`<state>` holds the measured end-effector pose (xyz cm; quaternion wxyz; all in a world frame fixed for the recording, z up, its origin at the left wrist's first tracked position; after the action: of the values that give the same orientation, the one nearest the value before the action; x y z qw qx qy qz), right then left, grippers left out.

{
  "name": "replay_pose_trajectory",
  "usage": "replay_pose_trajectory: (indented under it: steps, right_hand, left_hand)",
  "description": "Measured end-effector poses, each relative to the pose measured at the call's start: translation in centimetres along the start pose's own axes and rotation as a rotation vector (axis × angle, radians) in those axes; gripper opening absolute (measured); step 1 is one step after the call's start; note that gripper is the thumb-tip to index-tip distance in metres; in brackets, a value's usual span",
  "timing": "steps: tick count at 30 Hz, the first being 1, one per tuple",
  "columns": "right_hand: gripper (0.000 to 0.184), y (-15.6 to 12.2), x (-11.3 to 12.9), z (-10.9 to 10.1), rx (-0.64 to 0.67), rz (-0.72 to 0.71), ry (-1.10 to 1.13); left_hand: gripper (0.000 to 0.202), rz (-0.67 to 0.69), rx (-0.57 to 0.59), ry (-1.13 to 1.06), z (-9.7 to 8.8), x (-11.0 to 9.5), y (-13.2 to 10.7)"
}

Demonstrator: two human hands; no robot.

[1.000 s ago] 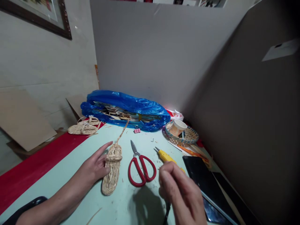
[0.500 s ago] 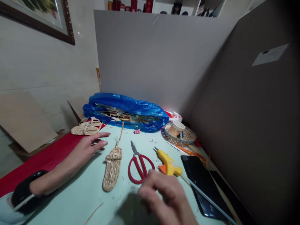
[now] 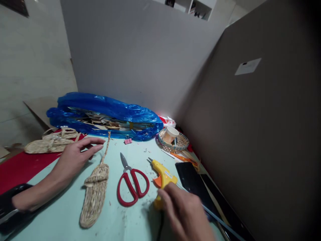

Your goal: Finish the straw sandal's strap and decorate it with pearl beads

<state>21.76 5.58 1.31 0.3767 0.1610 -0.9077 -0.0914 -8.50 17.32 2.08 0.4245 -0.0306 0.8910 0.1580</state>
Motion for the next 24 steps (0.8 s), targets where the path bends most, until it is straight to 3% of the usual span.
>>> replay_pose_trajectory:
  steps: [2,5,12,16,24]
  right_hand:
    - [0.046,-0.2,-2.4,-1.6,-0.035,0.137,-0.16]
    - [0.048,-0.1,-4.7,-1.3,0.044,0.351,-0.284]
    - [0.048,0.9,-3.9,-0.1,0.117,0.572,-0.34]
    - [0.043,1.0,-4.1,0.3,0.104,0.6,-0.33]
    - [0.032,0.2,-4.9,0.0,-0.132,0.455,-0.288]
  left_hand:
    - [0.047,0.015,0.033,-0.03,0.5,-0.1,0.5]
    - [0.058,0.069,0.128,-0.106,1.7,-0.7,0.9]
    - [0.024,0.132,0.164,-0.229,1.7,-2.1,0.3]
    - [0.024,0.166,0.158,-0.253,1.2,-2.0,-0.3]
    - [0.021,0.155,0.166,-0.309,0.9,-2.1,-1.5]
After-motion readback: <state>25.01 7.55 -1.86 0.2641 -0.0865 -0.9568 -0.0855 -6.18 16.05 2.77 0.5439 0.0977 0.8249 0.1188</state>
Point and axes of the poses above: each hand's wrist, its own y-axis towards the middle knuckle, its own z-axis out of the palm, x = y × z, the point moved 7 cm from there along y, towards the middle knuckle, and after that the axes turned 13 degrees about y, right-handed, at the moved point
